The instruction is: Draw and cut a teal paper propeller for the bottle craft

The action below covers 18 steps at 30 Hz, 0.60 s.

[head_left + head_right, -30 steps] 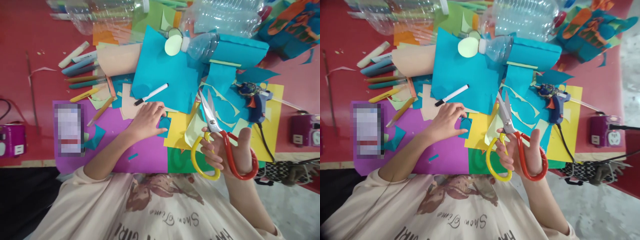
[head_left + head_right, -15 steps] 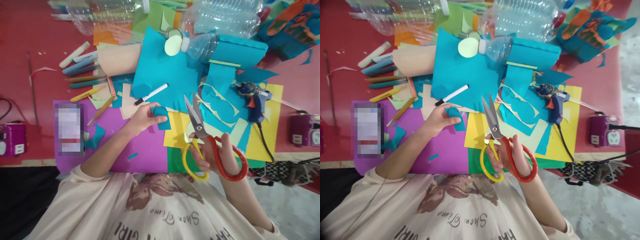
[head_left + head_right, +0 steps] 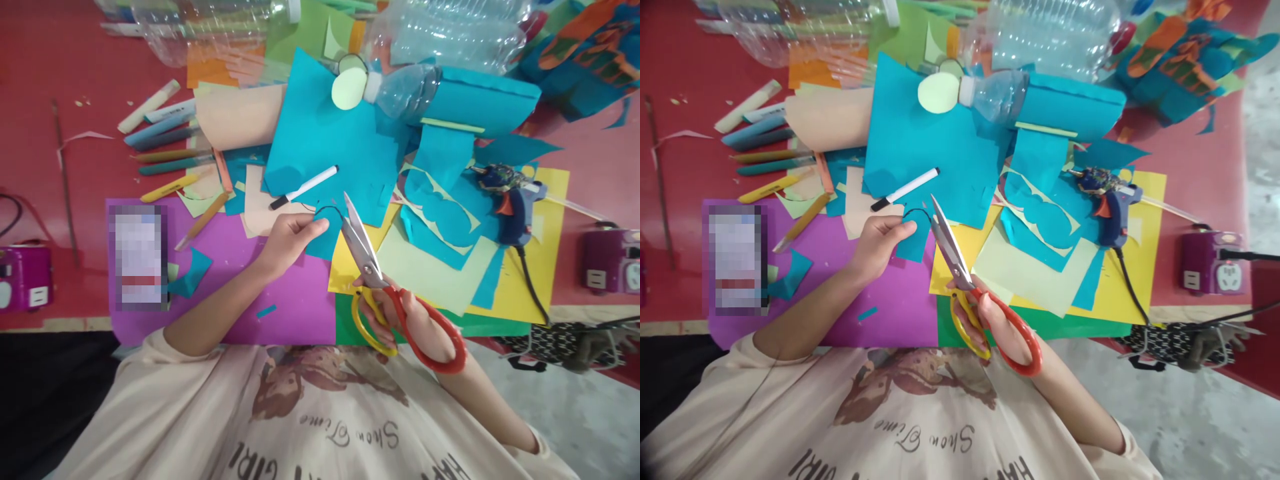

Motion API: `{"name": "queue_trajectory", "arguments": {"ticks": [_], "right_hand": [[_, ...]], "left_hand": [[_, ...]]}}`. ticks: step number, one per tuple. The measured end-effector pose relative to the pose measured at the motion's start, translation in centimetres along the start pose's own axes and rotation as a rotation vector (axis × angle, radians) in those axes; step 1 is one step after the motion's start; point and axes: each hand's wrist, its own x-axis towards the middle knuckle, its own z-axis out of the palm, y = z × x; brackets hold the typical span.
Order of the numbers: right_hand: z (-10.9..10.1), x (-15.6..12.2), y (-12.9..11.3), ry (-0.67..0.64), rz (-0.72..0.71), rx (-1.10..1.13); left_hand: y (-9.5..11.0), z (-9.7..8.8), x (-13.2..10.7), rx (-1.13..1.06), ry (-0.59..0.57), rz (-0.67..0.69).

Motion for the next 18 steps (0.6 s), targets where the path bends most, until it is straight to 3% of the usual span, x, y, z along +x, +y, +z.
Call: {"name": "queue_trajectory", "arguments": {"ticks": [8, 18], "right_hand": [[0.29, 0.22, 0.4, -0.05, -0.126, -0.095], [0.42, 0.83, 0.68, -0.02, -0.112, -0.065]], "left_hand": [[-0.55, 0.0, -0.1, -0.037, 0.054, 0.032], [0.29, 0.35, -0.43, 0.016, 0.034, 0.01]]}}
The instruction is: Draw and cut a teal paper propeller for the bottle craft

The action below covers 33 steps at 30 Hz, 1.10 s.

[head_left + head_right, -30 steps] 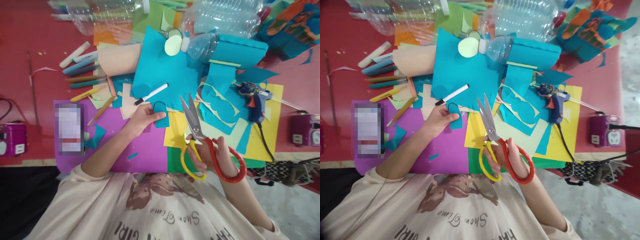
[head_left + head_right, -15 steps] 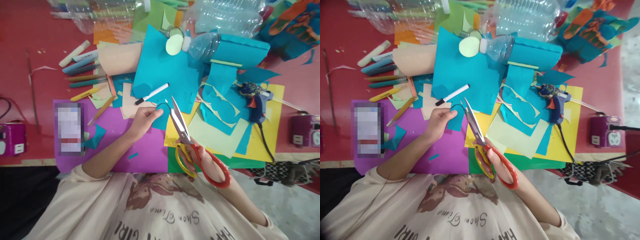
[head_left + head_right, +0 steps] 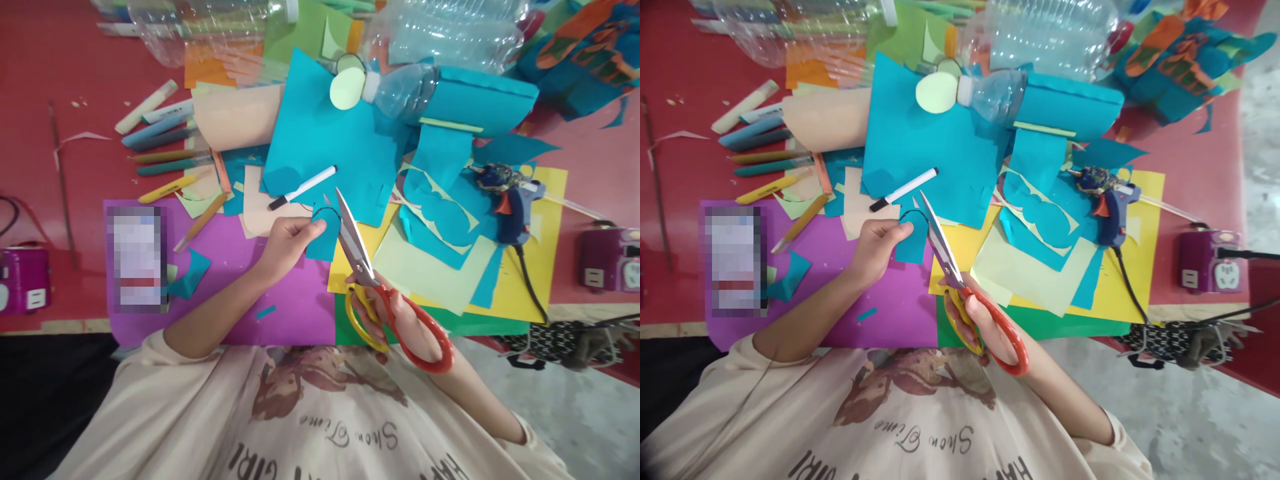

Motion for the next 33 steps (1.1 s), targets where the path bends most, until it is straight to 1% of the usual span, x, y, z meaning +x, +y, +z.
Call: {"name": "queue_trajectory", "arguments": {"ticks": [5, 12, 17, 20, 23, 28, 33], "right_hand": [[0.26, 0.05, -0.23, -0.004, 0.037, -0.006], [0.19, 0.07, -0.36, -0.006, 0.026, -0.056], [0.12, 0.08, -0.28, 0.006, 0.015, -0.036], [-0.02, 0.03, -0.07, -0.008, 0.031, -0.019], [-0.16, -0.07, 0.17, 0.01, 0.036, -0.03], [-0.23, -0.17, 0.22, 0.036, -0.007, -0.038], [-0.19, -0.19, 0.23, 0.05, 0.011, -0.028]], "left_hand": [[0.11, -0.07, -0.04, 0.036, -0.004, -0.008], [0.1, -0.1, -0.08, 0.031, -0.028, 0.041], [0.24, -0.13, -0.04, 0.043, -0.041, 0.025], [0.34, -0.11, 0.01, 0.026, -0.044, 0.04], [0.33, -0.1, 0.04, 0.007, -0.039, 0.057], [0.23, -0.18, 0.16, 0.004, -0.01, 0.028], [-0.01, -0.36, 0.33, -0.007, -0.021, 0.044]]}}
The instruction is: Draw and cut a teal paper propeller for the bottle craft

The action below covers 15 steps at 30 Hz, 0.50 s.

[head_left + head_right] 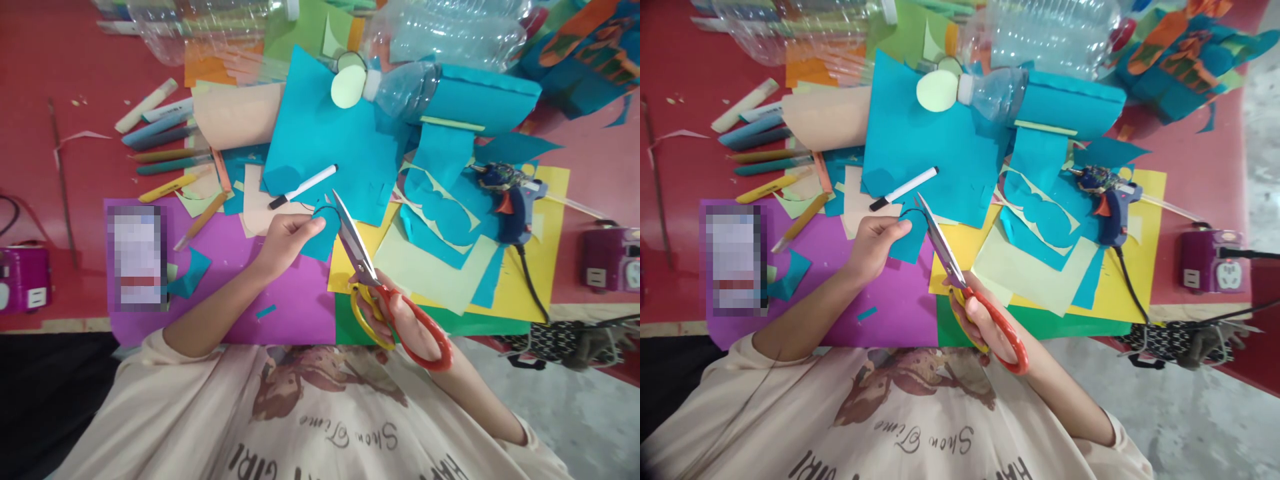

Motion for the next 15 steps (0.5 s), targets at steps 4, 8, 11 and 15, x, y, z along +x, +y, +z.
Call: {"name": "queue_trajectory", "arguments": {"ticks": [4, 8, 11, 15], "right_hand": [[0.25, 0.05, -0.2, 0.024, 0.014, 0.022], [0.39, 0.0, -0.61, 0.039, 0.017, 0.017], [0.27, -0.04, -0.7, 0.038, 0.012, 0.024], [0.12, 0.16, -0.39, 0.017, -0.03, 0.039]], "left_hand": [[-0.2, -0.14, 0.02, 0.006, 0.011, -0.02], [-0.43, -0.29, 0.15, -0.013, 0.021, -0.044], [-0.62, -0.48, 0.27, -0.05, 0.034, -0.074], [-0.53, -0.62, 0.08, -0.172, -0.138, -0.113]]}}
